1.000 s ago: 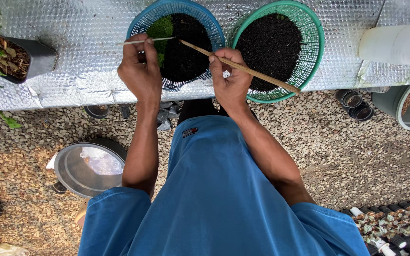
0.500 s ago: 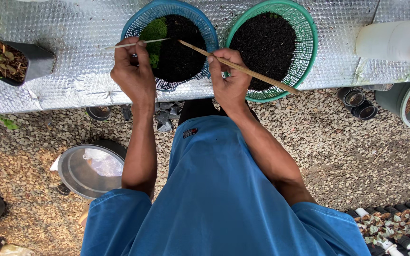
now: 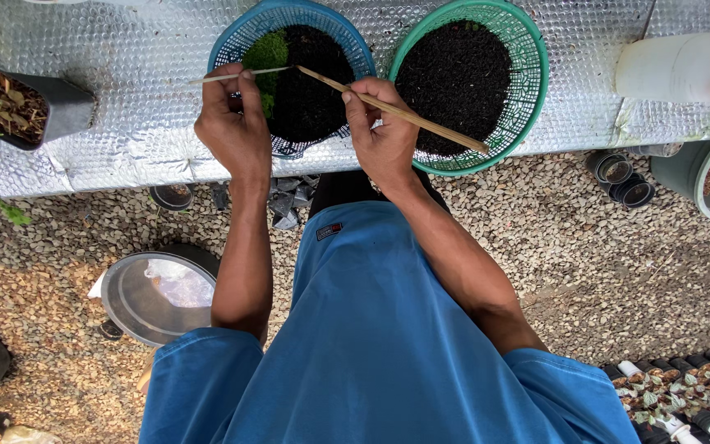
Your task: The person uses a wooden stick and a small tool to transfer small green seedlings from a blue basket into a green basket filled with soil. The person repeatedly pokes the soil, lifts seedlings, and places them into the soil in the green basket.
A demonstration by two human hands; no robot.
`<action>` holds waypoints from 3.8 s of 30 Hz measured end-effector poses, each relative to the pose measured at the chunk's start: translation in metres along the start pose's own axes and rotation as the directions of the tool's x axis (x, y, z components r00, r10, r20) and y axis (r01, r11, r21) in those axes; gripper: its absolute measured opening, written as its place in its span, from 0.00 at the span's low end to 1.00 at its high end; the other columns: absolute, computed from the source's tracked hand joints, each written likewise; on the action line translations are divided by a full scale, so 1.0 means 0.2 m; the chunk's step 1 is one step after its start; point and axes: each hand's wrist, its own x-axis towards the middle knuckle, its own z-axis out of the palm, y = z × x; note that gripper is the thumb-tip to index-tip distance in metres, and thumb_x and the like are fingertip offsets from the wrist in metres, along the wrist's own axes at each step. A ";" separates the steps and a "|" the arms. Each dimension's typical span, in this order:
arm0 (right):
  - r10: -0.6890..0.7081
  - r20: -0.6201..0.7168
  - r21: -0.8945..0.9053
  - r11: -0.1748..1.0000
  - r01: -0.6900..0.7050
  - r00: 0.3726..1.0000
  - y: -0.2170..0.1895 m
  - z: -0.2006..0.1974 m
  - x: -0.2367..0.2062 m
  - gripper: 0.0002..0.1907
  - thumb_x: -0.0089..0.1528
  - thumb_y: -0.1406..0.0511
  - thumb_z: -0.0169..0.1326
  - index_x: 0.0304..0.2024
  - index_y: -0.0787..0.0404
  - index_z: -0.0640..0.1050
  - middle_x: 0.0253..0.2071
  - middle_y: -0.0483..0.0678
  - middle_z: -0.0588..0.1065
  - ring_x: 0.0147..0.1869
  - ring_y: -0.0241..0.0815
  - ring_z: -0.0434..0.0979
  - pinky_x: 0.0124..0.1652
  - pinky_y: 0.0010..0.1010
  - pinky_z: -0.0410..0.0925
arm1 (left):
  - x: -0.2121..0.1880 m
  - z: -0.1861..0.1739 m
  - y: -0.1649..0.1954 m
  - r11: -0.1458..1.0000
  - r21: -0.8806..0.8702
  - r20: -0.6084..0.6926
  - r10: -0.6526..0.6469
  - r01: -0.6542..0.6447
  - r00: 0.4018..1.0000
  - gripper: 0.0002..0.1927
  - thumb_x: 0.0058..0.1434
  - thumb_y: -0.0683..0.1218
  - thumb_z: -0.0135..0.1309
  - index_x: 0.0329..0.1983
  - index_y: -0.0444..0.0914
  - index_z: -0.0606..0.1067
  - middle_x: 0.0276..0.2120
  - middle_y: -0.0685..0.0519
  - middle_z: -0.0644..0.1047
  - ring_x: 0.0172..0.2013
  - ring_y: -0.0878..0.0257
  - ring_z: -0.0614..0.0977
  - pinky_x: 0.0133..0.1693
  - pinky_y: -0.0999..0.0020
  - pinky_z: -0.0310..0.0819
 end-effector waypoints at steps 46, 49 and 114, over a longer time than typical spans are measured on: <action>0.031 -0.012 -0.034 0.999 -0.032 0.999 0.01 0.03 -0.02 0.03 0.70 0.71 0.58 0.46 0.63 0.78 0.35 0.44 0.78 0.31 0.27 0.74 0.28 0.19 0.66 | 0.02 0.00 0.01 1.000 0.021 0.006 0.007 -0.007 1.000 0.02 0.72 0.40 0.57 0.46 0.38 0.78 0.27 0.55 0.84 0.20 0.73 0.79 0.19 0.75 0.63; 0.024 -0.012 -0.039 0.999 -0.024 1.000 0.01 0.03 -0.02 0.03 0.70 0.71 0.58 0.46 0.63 0.78 0.36 0.44 0.78 0.31 0.27 0.74 0.28 0.19 0.65 | 0.02 0.00 0.01 1.000 0.018 0.010 0.006 -0.006 1.000 0.02 0.72 0.40 0.57 0.46 0.38 0.78 0.27 0.54 0.84 0.20 0.73 0.80 0.19 0.75 0.63; 0.130 -0.526 0.082 0.991 -0.102 0.841 0.16 -0.97 -0.19 0.04 0.72 0.73 0.56 0.45 0.68 0.74 0.36 0.47 0.76 0.37 0.32 0.74 0.38 0.22 0.69 | -0.27 0.59 0.69 0.928 -0.368 0.174 0.128 -0.055 0.976 0.04 0.74 0.40 0.57 0.50 0.38 0.77 0.38 0.53 0.86 0.25 0.75 0.78 0.24 0.77 0.65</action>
